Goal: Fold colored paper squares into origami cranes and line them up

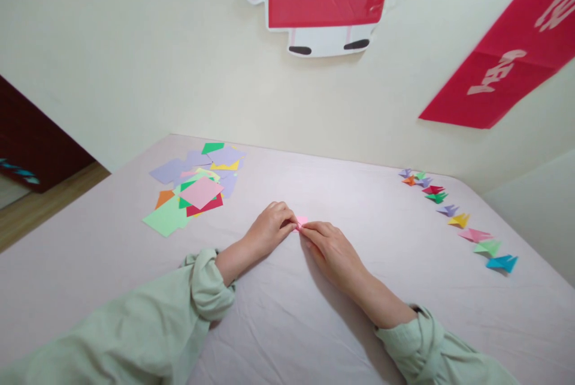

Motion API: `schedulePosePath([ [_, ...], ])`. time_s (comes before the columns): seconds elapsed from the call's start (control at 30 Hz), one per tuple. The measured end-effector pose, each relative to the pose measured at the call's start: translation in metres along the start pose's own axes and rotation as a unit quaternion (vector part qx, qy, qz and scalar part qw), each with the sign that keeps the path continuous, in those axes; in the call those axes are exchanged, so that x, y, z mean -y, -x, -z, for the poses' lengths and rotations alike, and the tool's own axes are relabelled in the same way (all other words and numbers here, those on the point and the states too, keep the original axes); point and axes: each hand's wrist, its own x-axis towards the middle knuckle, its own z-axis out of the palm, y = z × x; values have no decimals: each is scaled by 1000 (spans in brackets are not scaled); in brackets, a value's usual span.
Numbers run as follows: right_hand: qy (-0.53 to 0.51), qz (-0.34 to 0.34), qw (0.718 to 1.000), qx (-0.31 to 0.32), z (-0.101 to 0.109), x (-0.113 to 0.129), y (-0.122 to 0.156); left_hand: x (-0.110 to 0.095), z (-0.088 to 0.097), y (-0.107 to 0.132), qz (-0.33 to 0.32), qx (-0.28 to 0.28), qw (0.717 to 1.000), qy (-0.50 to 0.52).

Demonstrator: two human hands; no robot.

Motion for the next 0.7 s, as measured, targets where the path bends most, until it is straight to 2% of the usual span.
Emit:
schedulePosePath([
  [0.37, -90, -23, 995, -38, -5, -15, -8, 0, -2, -2, 14, -12, 1000, -18],
  [0.7, -68, -49, 995, -46, -6, -9, -10, -2, -6, -5, 44, -32, 998, -26],
])
